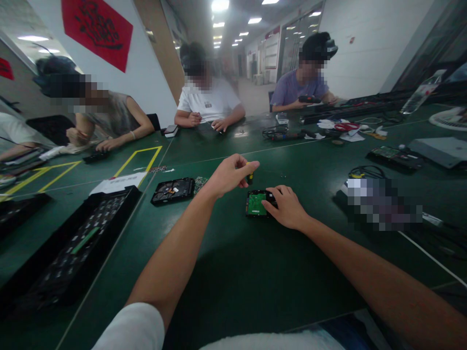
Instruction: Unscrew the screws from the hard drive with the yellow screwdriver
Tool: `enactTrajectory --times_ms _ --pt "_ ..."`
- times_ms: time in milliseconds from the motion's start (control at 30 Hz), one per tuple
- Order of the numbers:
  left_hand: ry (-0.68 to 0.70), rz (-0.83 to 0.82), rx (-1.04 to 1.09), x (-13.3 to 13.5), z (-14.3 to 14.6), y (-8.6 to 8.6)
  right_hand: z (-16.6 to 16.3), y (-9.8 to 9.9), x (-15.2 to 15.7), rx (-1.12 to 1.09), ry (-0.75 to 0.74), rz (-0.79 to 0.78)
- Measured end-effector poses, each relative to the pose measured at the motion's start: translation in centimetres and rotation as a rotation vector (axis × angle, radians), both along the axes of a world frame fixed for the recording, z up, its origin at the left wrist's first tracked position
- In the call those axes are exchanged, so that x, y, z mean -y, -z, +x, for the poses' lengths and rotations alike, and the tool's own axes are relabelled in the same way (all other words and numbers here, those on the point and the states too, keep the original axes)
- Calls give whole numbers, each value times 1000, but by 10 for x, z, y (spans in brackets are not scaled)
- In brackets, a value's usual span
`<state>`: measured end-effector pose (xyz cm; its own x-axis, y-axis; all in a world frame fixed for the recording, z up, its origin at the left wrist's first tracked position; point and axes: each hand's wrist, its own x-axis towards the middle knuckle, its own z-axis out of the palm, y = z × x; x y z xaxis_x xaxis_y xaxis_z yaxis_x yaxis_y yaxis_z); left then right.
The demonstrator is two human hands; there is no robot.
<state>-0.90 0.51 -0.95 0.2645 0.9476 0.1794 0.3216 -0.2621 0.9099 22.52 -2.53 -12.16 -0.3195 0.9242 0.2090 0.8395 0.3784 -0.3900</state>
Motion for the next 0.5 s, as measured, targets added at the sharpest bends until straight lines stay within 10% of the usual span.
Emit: enactTrajectory --times_ms 500 --pt "149 -159 170 5 3 -8 0 2 -1 24 -1 24"
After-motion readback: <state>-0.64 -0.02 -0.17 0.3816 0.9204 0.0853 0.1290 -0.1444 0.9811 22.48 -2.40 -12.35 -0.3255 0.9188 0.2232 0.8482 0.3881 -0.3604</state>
